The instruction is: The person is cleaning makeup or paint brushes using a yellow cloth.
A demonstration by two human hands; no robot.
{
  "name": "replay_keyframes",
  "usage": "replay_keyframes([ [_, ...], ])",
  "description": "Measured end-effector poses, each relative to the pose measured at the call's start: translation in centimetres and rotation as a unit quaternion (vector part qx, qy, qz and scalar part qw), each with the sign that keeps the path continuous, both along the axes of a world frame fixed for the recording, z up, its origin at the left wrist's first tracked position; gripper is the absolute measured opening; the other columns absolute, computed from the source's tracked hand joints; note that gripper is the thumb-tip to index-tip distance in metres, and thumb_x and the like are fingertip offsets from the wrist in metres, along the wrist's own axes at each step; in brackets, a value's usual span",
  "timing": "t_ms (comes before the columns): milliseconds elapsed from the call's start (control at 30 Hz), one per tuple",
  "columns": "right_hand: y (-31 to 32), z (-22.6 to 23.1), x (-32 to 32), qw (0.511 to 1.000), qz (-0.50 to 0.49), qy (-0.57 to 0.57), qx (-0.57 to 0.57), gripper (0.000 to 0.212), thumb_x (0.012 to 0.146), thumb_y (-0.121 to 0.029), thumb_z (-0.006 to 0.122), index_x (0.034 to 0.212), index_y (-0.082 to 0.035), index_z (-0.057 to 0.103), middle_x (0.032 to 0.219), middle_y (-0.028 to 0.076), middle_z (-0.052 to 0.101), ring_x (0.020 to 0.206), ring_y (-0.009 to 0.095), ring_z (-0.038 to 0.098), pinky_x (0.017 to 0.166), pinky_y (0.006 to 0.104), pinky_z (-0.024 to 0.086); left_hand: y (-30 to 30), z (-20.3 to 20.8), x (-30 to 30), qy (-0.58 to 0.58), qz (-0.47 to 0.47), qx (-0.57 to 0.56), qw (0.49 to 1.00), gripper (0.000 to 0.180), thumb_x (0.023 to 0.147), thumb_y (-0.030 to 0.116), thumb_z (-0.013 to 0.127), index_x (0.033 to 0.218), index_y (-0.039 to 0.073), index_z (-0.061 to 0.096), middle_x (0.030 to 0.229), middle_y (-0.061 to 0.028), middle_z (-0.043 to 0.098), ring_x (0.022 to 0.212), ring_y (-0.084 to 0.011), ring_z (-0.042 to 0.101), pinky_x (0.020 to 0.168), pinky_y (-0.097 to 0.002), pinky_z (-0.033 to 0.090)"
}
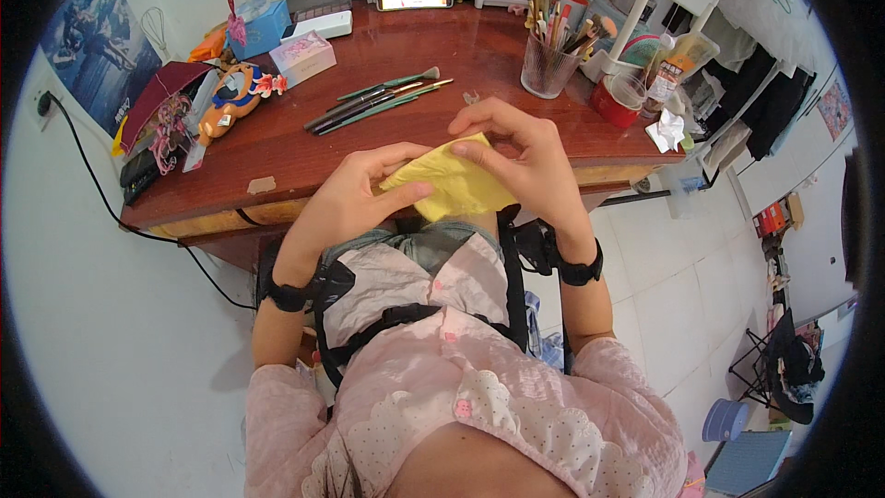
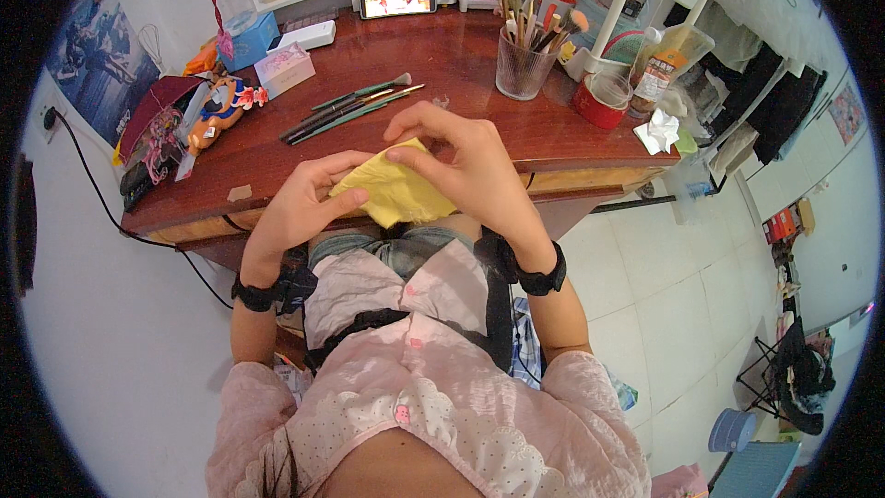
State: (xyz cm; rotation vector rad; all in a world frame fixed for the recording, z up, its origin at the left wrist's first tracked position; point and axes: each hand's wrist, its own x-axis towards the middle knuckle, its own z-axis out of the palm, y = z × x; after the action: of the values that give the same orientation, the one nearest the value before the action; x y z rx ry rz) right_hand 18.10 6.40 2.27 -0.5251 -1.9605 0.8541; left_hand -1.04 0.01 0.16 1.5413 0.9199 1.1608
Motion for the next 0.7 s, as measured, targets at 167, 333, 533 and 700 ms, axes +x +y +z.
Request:
replay_keyframes([
  [167,-0.7,0.4,0.3,0.998,-0.014,-0.047,0.05,0.015,0.079,-0.01,0.064,0.092,-0.002,0.06,0.082,0.005,0.065,0.067,0.013,0.061,0.056,0.0234,0.045,-0.3,-0.4,-0.6,0.088,-0.019,-0.033,0.995,0.023,0.091,0.014,0.054,0.1,-0.006,0.058,0.08,0.0002,0.058,0.073,-0.0034,0.048,0.063,-0.0213,0.042],
  [333,-0.5,0.3,0.2,0.998,0.023,-0.041,0.041,0.015,0.079,-0.009,0.063,0.093,-0.002,0.06,0.083,0.006,0.064,0.069,0.014,0.062,0.057,0.024,0.046,-0.1,-0.2,-1.5,0.13,-0.072,-0.038,0.988,0.029,0.09,0.015,0.055,0.109,-0.007,0.057,0.089,-0.0018,0.062,0.08,-0.0045,0.053,0.069,-0.0215,0.045],
  [533,-0.1,0.5,0.3,0.995,0.07,-0.037,0.062,0.024,0.077,-0.009,0.066,0.099,-0.003,0.059,0.09,0.005,0.065,0.076,0.011,0.061,0.061,0.0236,0.047,0.0,-0.3,-0.6,0.151,-0.035,0.018,0.988,0.025,0.087,0.016,0.058,0.098,-0.006,0.058,0.069,-0.0027,0.054,0.067,-0.0054,0.043,0.06,-0.0241,0.041],
  [700,0.5,0.2,1.0,0.992,0.11,-0.034,-0.05,0.032,0.072,-0.017,0.074,0.095,-0.001,0.058,0.084,0.006,0.061,0.069,0.009,0.052,0.059,0.0231,0.044,-0.4,0.4,0.0,0.187,0.022,0.075,0.979,0.022,0.086,0.015,0.058,0.096,-0.005,0.058,0.066,-0.0075,0.055,0.062,-0.0071,0.044,0.057,-0.0255,0.041],
])
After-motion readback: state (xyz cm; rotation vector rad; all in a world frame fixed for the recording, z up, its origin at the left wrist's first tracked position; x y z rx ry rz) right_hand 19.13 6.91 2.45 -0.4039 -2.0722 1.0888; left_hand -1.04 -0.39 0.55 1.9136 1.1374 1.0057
